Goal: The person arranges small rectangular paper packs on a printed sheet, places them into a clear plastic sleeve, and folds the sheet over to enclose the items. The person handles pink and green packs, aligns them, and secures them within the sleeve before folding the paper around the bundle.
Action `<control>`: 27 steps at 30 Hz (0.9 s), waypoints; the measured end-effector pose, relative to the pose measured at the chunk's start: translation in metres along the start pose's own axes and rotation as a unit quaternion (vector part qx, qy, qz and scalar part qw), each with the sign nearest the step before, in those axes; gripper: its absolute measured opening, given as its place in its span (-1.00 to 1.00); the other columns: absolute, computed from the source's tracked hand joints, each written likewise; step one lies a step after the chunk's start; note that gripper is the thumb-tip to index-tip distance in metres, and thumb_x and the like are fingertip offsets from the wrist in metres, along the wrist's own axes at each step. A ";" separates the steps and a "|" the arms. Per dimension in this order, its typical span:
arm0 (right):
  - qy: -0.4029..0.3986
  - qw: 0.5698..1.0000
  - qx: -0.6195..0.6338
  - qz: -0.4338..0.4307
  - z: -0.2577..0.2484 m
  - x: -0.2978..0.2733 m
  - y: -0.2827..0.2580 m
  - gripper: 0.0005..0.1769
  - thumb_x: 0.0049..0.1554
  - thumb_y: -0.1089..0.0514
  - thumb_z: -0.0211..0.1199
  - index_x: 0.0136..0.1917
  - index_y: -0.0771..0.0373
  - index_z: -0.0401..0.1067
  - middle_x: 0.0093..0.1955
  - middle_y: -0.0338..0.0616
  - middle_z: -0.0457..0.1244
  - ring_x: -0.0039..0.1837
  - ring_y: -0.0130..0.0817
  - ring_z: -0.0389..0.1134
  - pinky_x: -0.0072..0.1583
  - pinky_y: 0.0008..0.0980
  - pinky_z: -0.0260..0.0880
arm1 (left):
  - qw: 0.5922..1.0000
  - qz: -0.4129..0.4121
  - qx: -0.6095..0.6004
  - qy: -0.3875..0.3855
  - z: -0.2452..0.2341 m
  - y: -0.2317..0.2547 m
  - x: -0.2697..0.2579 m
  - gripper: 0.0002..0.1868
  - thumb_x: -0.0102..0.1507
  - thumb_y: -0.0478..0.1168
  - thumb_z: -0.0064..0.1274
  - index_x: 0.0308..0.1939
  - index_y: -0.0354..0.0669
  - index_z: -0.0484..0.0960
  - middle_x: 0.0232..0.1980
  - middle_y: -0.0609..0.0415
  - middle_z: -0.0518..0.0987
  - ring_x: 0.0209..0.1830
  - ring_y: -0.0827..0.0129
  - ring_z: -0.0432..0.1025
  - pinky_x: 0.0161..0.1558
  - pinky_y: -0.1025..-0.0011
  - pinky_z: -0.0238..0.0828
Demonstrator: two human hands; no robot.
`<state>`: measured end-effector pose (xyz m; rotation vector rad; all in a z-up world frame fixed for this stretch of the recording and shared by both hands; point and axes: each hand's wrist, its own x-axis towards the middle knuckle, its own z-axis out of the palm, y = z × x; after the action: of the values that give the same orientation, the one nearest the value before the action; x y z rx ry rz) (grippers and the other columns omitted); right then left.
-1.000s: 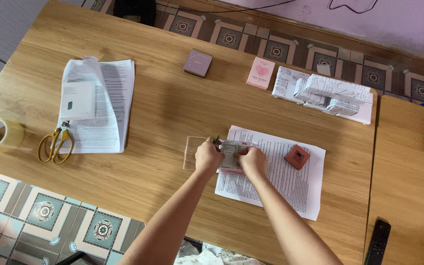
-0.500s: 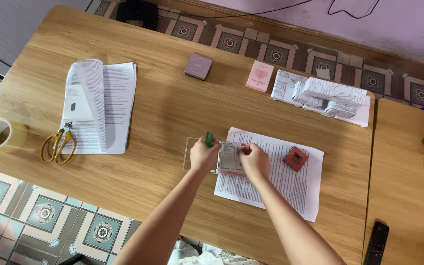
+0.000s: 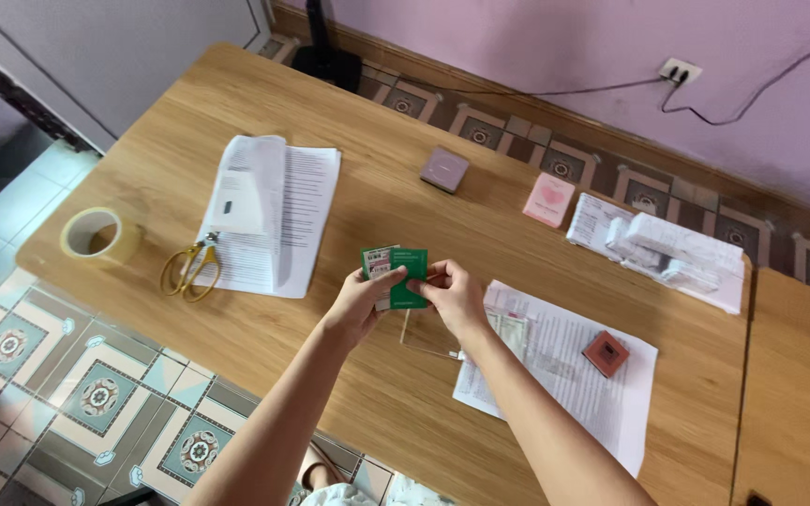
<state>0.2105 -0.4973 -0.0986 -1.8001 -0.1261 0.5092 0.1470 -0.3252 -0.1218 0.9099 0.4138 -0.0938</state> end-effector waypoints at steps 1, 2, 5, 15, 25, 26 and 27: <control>0.000 1.000 0.007 0.002 0.014 0.005 -0.003 -0.64 0.00 0.10 0.51 -0.02 0.28 0.46 -0.26 -0.21 0.38 -0.28 -0.50 0.32 -0.26 -0.49 0.29 | 1.000 -0.009 -0.026 0.008 -0.010 0.013 -0.006 -0.67 0.36 -0.11 0.05 0.12 -0.22 0.57 -0.05 0.06 0.64 -0.10 0.40 0.57 -0.06 0.39 0.60; -0.009 1.000 0.026 -0.008 0.027 0.011 -0.007 -0.65 0.01 0.10 0.51 -0.02 0.27 0.46 -0.25 -0.23 0.38 -0.27 -0.52 0.32 -0.25 -0.50 0.29 | 0.998 -0.018 -0.053 0.015 -0.020 0.026 -0.012 -0.67 0.37 -0.06 0.01 0.10 -0.18 0.58 -0.10 0.08 0.65 -0.15 0.42 0.56 -0.11 0.40 0.59; -0.038 0.997 0.064 -0.031 0.061 0.024 -0.020 -0.68 0.03 0.11 0.50 -0.03 0.24 0.46 -0.22 -0.26 0.38 -0.23 -0.56 0.33 -0.22 -0.52 0.28 | 0.996 -0.001 -0.091 0.007 -0.051 0.062 -0.031 -0.66 0.31 -0.08 -0.02 0.08 -0.16 0.57 -0.07 0.07 0.67 -0.14 0.42 0.60 -0.10 0.39 0.63; 0.004 0.978 -0.077 -0.194 0.185 -0.005 -0.111 -0.82 0.06 0.33 0.38 -0.04 0.16 0.58 -0.07 -0.18 0.39 -0.07 -0.46 0.40 0.01 -0.41 0.44 | 0.992 0.033 -0.098 0.068 -0.153 0.159 -0.090 -0.58 0.41 0.00 -0.20 0.24 -0.11 0.49 0.12 0.01 0.56 -0.01 0.35 0.56 0.00 0.34 0.64; 0.053 0.779 -0.292 -0.553 0.258 -0.043 -0.151 -0.74 -0.05 0.45 0.30 -0.13 0.16 0.56 0.16 -0.23 0.41 0.23 -0.20 0.35 0.25 -0.23 0.40 | 1.000 0.009 -0.020 -0.013 -0.226 0.187 -0.118 -0.60 0.31 -0.23 0.16 0.21 -0.23 0.55 0.06 0.11 0.64 0.02 0.40 0.56 0.03 0.38 0.59; 0.056 0.775 -0.292 -0.557 0.262 -0.043 -0.150 -0.74 -0.04 0.44 0.31 -0.13 0.15 0.56 0.16 -0.24 0.41 0.23 -0.21 0.36 0.25 -0.24 0.40 | 0.999 0.020 -0.018 -0.030 -0.232 0.188 -0.118 -0.60 0.29 -0.26 0.19 0.18 -0.28 0.56 0.05 0.09 0.66 0.02 0.39 0.57 0.04 0.39 0.61; 0.059 0.773 -0.292 -0.561 0.264 -0.043 -0.150 -0.75 -0.04 0.43 0.32 -0.13 0.14 0.57 0.15 -0.24 0.41 0.22 -0.21 0.36 0.25 -0.24 0.40 | 0.999 0.032 -0.016 -0.007 -0.238 0.189 -0.118 -0.61 0.28 -0.26 0.18 0.18 -0.25 0.58 0.03 0.11 0.66 -0.01 0.42 0.56 0.00 0.42 0.59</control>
<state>0.0919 -0.2321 0.0001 -1.9438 -1.3019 -0.5795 0.0129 -0.0338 -0.0637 0.8905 0.3713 -0.0351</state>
